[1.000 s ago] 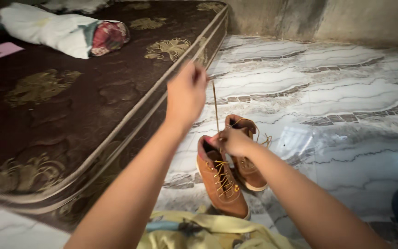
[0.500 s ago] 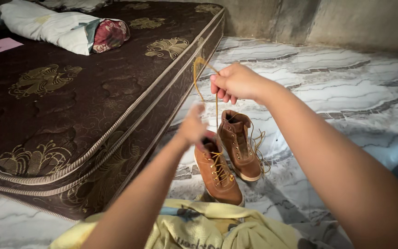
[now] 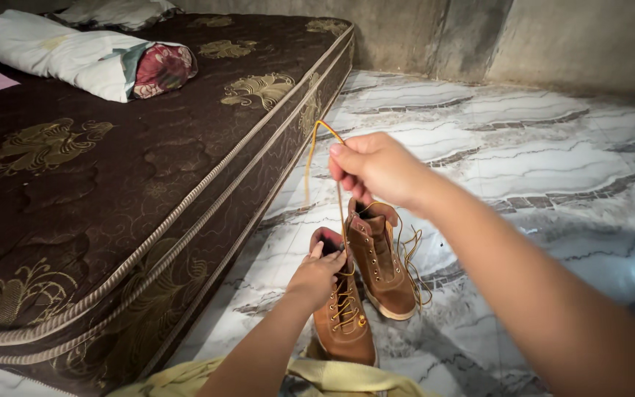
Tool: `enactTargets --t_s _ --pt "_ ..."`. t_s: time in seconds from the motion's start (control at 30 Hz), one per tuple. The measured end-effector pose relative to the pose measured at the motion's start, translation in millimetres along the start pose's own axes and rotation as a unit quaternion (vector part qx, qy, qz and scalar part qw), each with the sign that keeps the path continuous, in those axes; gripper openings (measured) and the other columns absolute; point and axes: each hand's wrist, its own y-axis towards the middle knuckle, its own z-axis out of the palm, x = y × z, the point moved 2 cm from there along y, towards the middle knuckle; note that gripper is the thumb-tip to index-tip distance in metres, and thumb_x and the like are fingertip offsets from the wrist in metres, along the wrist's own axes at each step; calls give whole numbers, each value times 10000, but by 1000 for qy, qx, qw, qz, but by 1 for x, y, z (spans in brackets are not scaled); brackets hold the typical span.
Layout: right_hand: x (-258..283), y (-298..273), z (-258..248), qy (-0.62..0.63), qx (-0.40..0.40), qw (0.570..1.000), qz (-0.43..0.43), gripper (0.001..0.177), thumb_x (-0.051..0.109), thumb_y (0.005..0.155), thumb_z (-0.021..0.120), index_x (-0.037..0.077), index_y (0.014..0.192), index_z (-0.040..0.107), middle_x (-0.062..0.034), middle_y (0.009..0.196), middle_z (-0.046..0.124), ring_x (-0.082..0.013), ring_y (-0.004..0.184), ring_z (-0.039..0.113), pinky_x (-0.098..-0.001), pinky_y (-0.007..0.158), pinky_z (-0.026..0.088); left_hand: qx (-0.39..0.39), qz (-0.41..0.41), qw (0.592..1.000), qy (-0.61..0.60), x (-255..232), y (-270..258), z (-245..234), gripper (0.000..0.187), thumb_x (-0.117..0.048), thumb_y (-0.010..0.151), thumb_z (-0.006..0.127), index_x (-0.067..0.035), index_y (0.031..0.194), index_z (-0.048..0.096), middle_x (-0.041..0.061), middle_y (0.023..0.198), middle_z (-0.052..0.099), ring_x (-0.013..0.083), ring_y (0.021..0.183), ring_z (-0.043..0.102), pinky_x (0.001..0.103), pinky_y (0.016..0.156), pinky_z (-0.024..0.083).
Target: The person removes the laces from a pair of brown boots and then re-laces them. The person threads the laces through the eyelets and ties them.
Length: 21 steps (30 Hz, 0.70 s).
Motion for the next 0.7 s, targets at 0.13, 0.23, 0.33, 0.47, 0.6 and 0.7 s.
enactTargets --t_s 0.13,0.23,0.33,0.47,0.6,0.7 --pt "-12 -7 33 70 65 995 -4 397 357 1032 513 66 787 628 -27 651 592 -120 569 551 -284 515 470 38 8 999 33 -5 -4 -4 454 -212 926 661 -209 1372 578 26 1559 431 383 1526 158 432 1215 210" --pt "-10 -3 36 119 73 989 -42 383 350 1054 501 80 805 611 -16 685 590 -119 612 557 -275 580 494 23 -20 999 9 -11 -8 -17 297 -298 934 683 -200 1214 700 37 1492 503 354 1534 176 456 1221 225" --pt "-7 -6 34 158 59 984 -59 414 364 1068 477 81 796 608 -24 681 583 -132 593 539 -282 561 471 -3 -101 992 -78 -22 -17 -27 272 -314 892 704 -200 1137 737 -5 1413 583 256 1528 230 530 1203 197" --pt "-15 -19 56 189 142 972 2 398 345 1048 505 62 791 614 -36 700 598 -138 605 551 -291 568 486 -14 -177 971 -160 -33 -16 -34 362 -393 861 761 -199 1163 713 76 1265 642 249 1306 510 500 1187 257" --pt "-23 -18 57 214 124 969 0 380 332 1055 525 40 844 645 -33 716 591 -133 612 551 -277 551 467 -138 -170 932 -289 -26 -15 -28 300 -298 852 783 -106 1080 741 117 1107 699 268 1050 670 363 970 528" --pt "-21 -16 47 231 122 965 -7 383 323 1057 524 8 906 682 -36 734 594 -119 617 544 -265 538 459 -189 -138 871 -431 -15 -11 -27 240 -181 845 756 -72 1056 726 77 1014 753 213 931 722 318 892 561"
